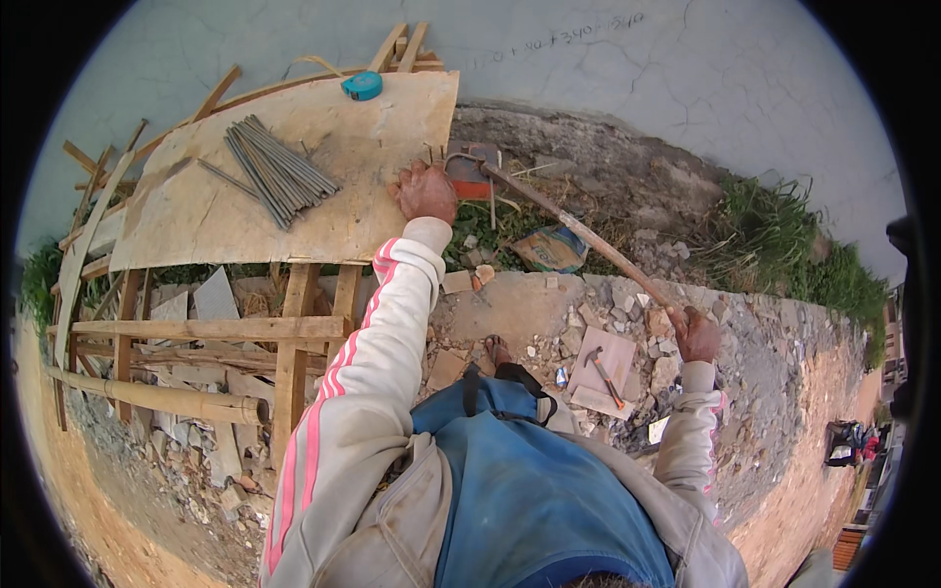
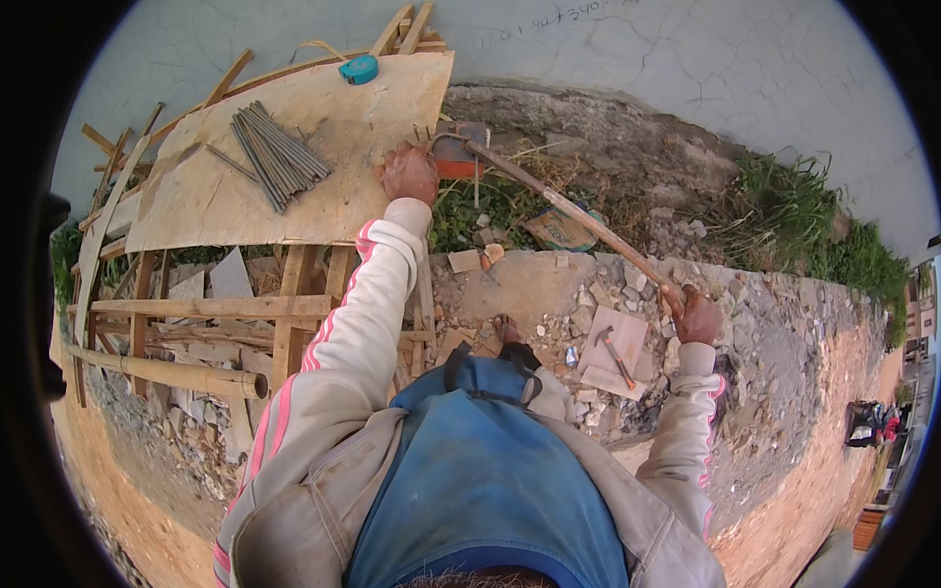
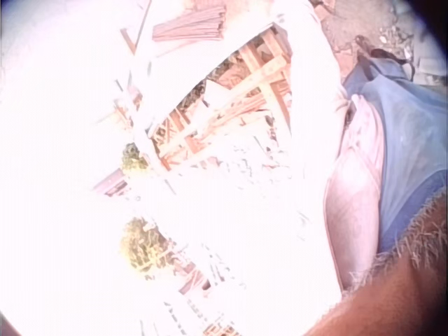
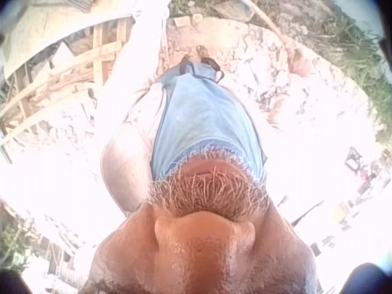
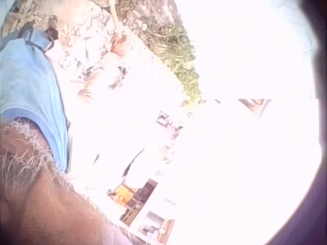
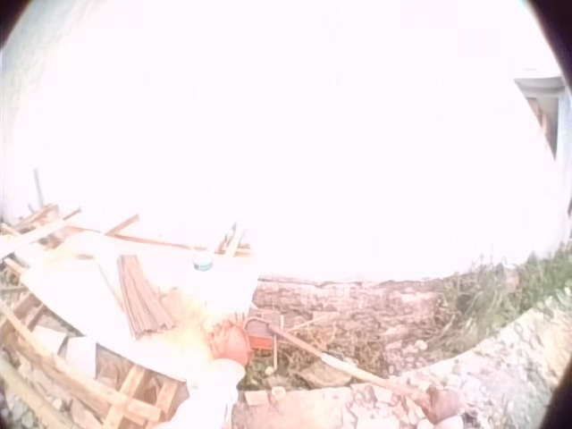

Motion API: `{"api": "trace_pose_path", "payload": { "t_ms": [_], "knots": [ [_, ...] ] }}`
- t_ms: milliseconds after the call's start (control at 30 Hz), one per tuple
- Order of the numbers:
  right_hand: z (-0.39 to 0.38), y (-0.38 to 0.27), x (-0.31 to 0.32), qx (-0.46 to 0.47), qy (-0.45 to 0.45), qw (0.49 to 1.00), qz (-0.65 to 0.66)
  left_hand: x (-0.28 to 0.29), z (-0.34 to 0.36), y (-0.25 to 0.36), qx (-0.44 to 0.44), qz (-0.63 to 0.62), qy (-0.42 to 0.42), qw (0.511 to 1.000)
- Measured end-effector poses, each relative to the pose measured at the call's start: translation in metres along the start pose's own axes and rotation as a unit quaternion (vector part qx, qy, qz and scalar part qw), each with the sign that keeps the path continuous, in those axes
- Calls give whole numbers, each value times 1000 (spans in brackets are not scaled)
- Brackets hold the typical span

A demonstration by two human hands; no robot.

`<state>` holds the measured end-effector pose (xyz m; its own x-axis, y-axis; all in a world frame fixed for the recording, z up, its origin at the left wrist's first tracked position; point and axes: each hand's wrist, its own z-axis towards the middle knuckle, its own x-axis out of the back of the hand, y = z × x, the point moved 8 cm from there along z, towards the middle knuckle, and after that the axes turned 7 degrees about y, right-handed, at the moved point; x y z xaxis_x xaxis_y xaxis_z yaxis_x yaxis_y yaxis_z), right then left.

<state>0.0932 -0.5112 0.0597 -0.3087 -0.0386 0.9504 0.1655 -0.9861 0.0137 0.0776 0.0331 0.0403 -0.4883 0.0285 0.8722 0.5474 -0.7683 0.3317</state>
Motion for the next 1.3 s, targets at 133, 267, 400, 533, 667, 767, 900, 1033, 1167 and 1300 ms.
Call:
{"api": "trace_pose_path", "payload": {
  "t_ms": [133,267,400,533,667,767,900,1033,1167,1300],
  "knots": [
    [-13,-1,-21,-12,-16,1000,17,0,0,0,-2,-2,8,1000],
    [-22,-3,-22,-28,-19,999,10,0,0,0,-23,-23,15,999],
    [-33,-11,-8,-39,-43,998,-5,1,-1,-2,-40,-17,21,999],
    [-61,-28,13,-66,-27,997,-15,-3,2,-2,-57,-10,9,998],
    [-104,-50,15,-103,-54,993,-11,-3,4,-4,-91,-50,25,994],
    [-102,-55,29,-106,-12,994,-7,2,4,-9,-149,-97,49,983],
    [-96,-57,42,-101,-10,995,-1,-3,18,-16,-170,-127,-5,977],
    [-104,-61,41,-119,-31,992,2,-17,32,-28,-146,-223,-136,954],
    [-97,-63,52,-103,-28,994,12,-18,36,-31,-143,-249,-128,949],
    [-67,-57,71,-74,-122,990,8,-16,33,-31,-149,-229,-97,957]
  ]
}}
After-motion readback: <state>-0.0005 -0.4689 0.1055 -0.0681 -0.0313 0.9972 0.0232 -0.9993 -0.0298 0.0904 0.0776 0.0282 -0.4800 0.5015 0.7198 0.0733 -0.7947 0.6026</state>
